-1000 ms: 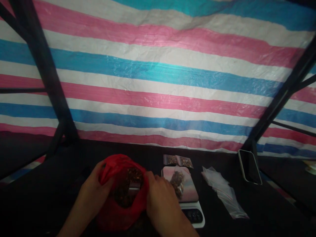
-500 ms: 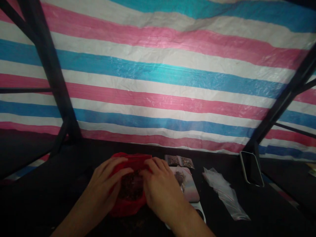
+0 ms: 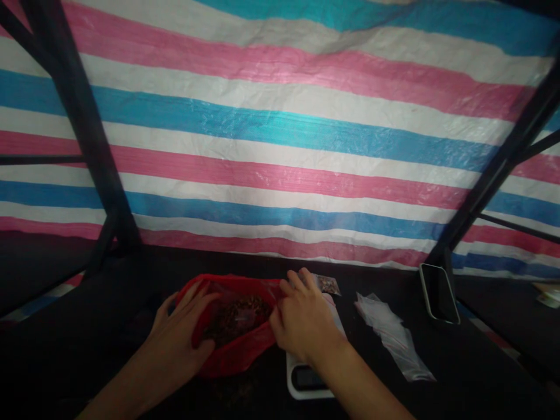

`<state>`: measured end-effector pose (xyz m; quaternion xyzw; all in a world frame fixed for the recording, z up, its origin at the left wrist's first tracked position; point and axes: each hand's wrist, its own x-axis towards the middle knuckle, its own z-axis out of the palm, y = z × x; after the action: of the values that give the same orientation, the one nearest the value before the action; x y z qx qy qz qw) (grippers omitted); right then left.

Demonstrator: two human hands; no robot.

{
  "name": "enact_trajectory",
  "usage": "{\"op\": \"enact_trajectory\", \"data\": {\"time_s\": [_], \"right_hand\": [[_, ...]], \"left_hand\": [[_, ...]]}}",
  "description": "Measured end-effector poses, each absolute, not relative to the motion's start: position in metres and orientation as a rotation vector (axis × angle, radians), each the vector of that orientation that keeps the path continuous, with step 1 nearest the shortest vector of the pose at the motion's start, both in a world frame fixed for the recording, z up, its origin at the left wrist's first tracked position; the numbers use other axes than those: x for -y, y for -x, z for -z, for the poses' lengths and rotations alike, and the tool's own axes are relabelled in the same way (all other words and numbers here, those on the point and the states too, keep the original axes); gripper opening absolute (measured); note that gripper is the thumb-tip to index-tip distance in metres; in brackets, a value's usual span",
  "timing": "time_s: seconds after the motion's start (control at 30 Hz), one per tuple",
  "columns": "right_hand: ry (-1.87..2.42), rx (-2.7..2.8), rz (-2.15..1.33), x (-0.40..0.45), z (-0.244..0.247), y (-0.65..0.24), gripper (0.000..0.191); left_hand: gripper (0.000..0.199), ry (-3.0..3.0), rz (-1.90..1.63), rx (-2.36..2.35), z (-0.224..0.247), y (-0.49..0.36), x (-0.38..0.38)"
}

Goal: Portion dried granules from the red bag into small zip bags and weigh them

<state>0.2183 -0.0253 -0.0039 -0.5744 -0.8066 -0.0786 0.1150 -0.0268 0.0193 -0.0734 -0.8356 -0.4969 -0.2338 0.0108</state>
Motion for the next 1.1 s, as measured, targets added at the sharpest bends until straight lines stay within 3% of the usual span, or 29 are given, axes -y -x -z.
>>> {"op": "enact_trajectory", "data": {"time_s": [0.17, 0.43, 0.53, 0.67, 0.87, 1.1], "right_hand": [[1.584, 2.257, -0.017, 0.021, 0.0, -0.227, 0.018], [1.624, 1.805, -0.189, 0.036, -0.01, -0.297, 0.038], [1.763, 1.695, -0.155, 0.048, 0.003, -0.316, 0.034], [1.971, 1.614, -0.099, 0.061, 0.026, -0.304, 0.034], [2.275, 1.581, 0.116, 0.062, 0.04, -0.259, 0.051], [1.971, 1.436, -0.246, 0.057, 0.065, -0.272, 0.039]], "left_hand": [[0.063, 2.669, 0.781, 1.565, 0.074, 0.023, -0.022], [0.028, 2.61, 1.416, 1.425, 0.066, 0.033, -0.026], [0.021, 2.499, 1.518, 1.327, 0.057, 0.033, -0.02], [0.017, 2.358, 1.599, 1.262, 0.054, 0.031, -0.012], [0.016, 2.278, 1.668, 1.134, 0.054, 0.028, -0.004], [0.019, 2.153, 1.772, 0.99, 0.054, 0.032, -0.005]]}}
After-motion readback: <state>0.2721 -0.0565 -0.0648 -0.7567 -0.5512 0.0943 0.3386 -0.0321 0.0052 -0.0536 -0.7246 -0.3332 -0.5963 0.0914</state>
